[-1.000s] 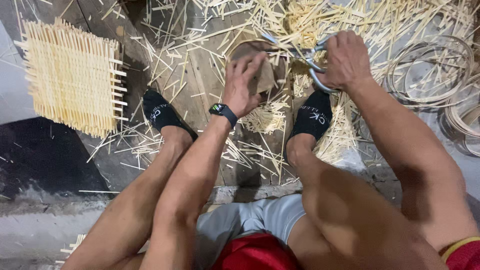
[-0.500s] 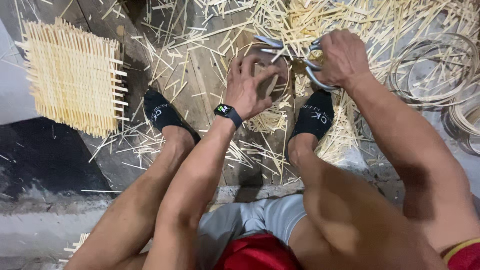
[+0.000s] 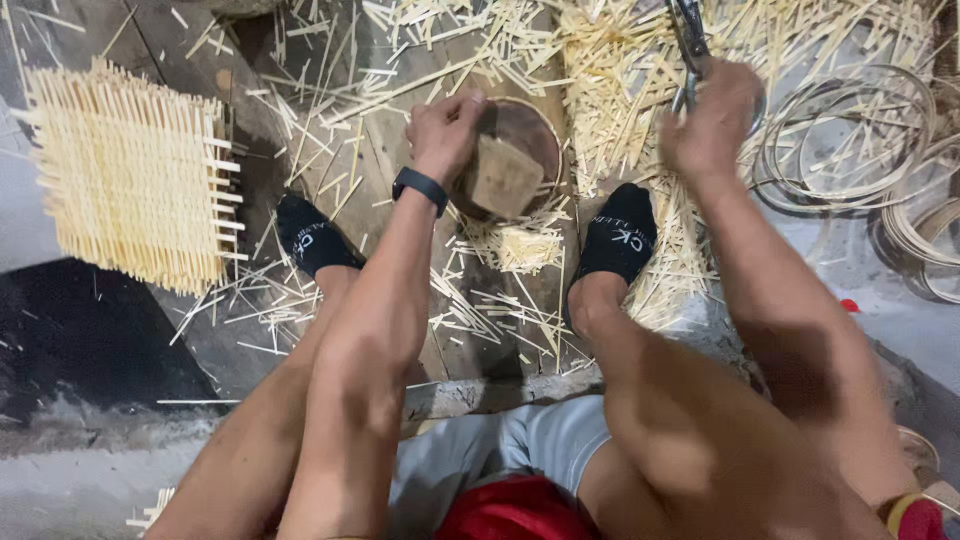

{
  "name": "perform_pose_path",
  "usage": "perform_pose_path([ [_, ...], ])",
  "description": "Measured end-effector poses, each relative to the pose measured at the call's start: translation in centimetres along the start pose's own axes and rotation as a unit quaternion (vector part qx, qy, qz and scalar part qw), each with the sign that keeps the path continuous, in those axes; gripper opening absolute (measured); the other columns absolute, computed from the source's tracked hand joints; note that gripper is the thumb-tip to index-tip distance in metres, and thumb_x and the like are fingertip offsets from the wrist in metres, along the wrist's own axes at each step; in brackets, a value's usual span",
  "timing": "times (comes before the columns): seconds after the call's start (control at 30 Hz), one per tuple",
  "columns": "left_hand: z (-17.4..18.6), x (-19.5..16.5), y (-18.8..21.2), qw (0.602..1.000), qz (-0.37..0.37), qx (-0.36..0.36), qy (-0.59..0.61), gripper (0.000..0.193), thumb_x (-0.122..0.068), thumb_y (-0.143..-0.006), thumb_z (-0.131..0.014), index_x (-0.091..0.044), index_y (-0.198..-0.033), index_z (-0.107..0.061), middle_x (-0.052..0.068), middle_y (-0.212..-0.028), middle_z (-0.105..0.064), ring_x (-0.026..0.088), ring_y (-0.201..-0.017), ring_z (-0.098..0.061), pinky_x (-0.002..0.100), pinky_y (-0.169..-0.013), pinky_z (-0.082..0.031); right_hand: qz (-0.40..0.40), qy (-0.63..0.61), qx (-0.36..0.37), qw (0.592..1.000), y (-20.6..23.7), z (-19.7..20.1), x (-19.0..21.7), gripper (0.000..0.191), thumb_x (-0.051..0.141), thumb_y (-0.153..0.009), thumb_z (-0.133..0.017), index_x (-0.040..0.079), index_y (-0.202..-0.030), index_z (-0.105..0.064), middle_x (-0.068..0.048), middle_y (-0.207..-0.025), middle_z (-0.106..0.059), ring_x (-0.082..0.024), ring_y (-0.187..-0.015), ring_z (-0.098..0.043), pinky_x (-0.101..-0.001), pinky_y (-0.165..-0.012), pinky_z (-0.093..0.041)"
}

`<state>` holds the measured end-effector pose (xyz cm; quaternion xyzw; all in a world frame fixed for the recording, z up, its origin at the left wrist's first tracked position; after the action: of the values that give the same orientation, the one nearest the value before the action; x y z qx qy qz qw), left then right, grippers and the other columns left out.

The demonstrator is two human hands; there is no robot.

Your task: The person sits on the floor and repeatedly places a circular bamboo frame onto a woven bamboo mat, then uses shears to trim the excess matting flush with the frame. The trimmed circular pieces are set aside.

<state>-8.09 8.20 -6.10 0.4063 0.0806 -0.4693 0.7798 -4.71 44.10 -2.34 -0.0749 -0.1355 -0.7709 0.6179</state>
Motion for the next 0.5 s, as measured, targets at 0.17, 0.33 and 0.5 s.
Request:
perform_pose_path([
  [0.17,-2.9,-4.5,1.5,0.98,-0.121,0.067,0.142,0.023,-0.027,-0.082,-0.084,-0.013,-0.1,-0.082,0.012,-0.102,-0.076,0.024,-0.094,-0.072,0.035,-0.086,-0.057,-0.088,-0.346,0.331,0.873,3.0,-5.3,5.7,0.038,0.028,-0.089,-0.079,0.005,-0.118,-0.068,-0.011,-0.1,-0.072,-0.018,-0.086,-0.068,-0.0335,-0.075,-0.057],
  [0.33,-3.6,-5.2,1.4,0.979,-0.138,0.044,0.14,0.023,-0.023,-0.076,-0.085,-0.011,-0.096,-0.084,0.012,-0.097,-0.074,0.024,-0.088,-0.071,0.033,-0.081,-0.058,-0.066,-0.33,0.258,0.906,2.4,-5.5,6.5,0.024,0.023,-0.086,-0.085,0.001,-0.088,-0.077,-0.008,-0.075,-0.074,-0.013,-0.062,-0.064,-0.0327,-0.057,-0.052],
  [0.5,-3.0,-3.6,1.1,0.982,-0.115,-0.003,0.15,0.024,-0.032,-0.092,-0.075,-0.012,-0.103,-0.082,0.012,-0.1,-0.07,0.023,-0.089,-0.066,0.034,-0.08,-0.055,-0.055,-0.328,0.233,0.914,2.8,-5.1,6.4,0.029,0.024,-0.091,-0.085,-0.002,-0.099,-0.076,-0.01,-0.082,-0.075,-0.013,-0.069,-0.067,-0.0289,-0.061,-0.054],
])
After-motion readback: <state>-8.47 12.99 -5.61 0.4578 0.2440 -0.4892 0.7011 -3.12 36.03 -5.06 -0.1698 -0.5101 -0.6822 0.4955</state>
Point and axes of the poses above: each hand's wrist, its own y-axis away from the middle knuckle, its own z-axis out of the back of the hand, x = y × z, the point moved 6 cm from there along -y, towards the middle knuckle
